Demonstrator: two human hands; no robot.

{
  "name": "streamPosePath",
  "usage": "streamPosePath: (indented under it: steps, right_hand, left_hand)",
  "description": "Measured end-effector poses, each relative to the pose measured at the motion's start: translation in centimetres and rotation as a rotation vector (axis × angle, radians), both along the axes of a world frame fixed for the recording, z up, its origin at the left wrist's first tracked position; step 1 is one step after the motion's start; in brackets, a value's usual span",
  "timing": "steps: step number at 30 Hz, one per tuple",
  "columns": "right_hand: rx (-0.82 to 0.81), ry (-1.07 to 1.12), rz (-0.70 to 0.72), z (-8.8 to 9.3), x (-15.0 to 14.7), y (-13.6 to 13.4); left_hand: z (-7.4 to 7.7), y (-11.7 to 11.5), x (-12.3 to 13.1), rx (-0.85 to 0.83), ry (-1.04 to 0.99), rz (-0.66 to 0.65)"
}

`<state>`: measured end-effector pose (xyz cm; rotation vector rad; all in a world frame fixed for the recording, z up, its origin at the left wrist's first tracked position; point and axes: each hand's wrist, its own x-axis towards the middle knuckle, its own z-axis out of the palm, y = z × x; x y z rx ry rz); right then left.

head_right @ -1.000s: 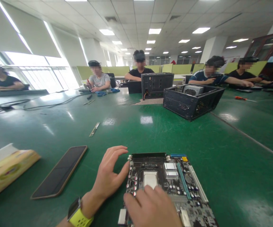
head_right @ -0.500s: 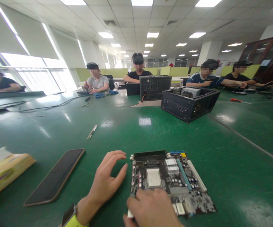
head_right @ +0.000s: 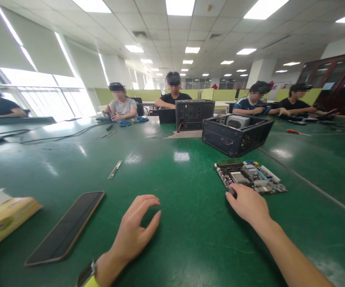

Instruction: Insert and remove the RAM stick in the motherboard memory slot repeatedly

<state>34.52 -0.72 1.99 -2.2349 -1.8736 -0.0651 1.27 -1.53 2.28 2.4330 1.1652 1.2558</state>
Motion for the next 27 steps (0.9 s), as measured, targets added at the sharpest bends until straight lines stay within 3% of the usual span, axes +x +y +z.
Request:
streamPosePath:
  steps: [3,5,7,9,10,12,14,16,20,27]
  right_hand:
    - [-0.079,0.161,0.222,1.7,-4.2,-2.3]
    - [-0.211,0.445,0.437,2.8,-6.9,-4.4]
    - [-0.450,0.830,0.638,3.8,-8.7,-6.2]
    - [-0.544,1.108,0.699,4.2,-9.3,-6.9]
    - [-0.489,1.162,0.662,4.2,-9.2,-6.8]
    - [-0.216,1.074,0.500,3.5,-8.4,-5.7]
    - [0.063,0.827,0.350,2.2,-7.3,-4.1]
    - [0.208,0.611,0.283,0.7,-6.5,-2.7]
    - [0.118,0.508,0.299,-1.1,-6.2,-1.6]
    - [0.085,0.501,0.442,-0.6,-6.7,-1.9]
  left_hand:
    - [0.0,-0.1,0.0,-0.015,0.026,-0.004]
    - [0.0,-0.1,0.0,-0.036,0.055,-0.007]
    - [0.0,0.0,0.0,-0.059,0.084,-0.017]
    - [-0.2,0.1,0.0,-0.085,0.119,-0.033]
    - [-0.3,0.1,0.0,-0.104,0.141,-0.042]
    - [-0.6,0.1,0.0,-0.145,0.185,-0.054]
    - [-0.9,0.2,0.0,-0.178,0.213,-0.061]
    - [-1.1,0.2,0.0,-0.192,0.219,-0.063]
    - [-1.2,0.2,-0.1,-0.179,0.213,-0.072]
    - [-0.7,0.1,0.0,-0.174,0.207,-0.118]
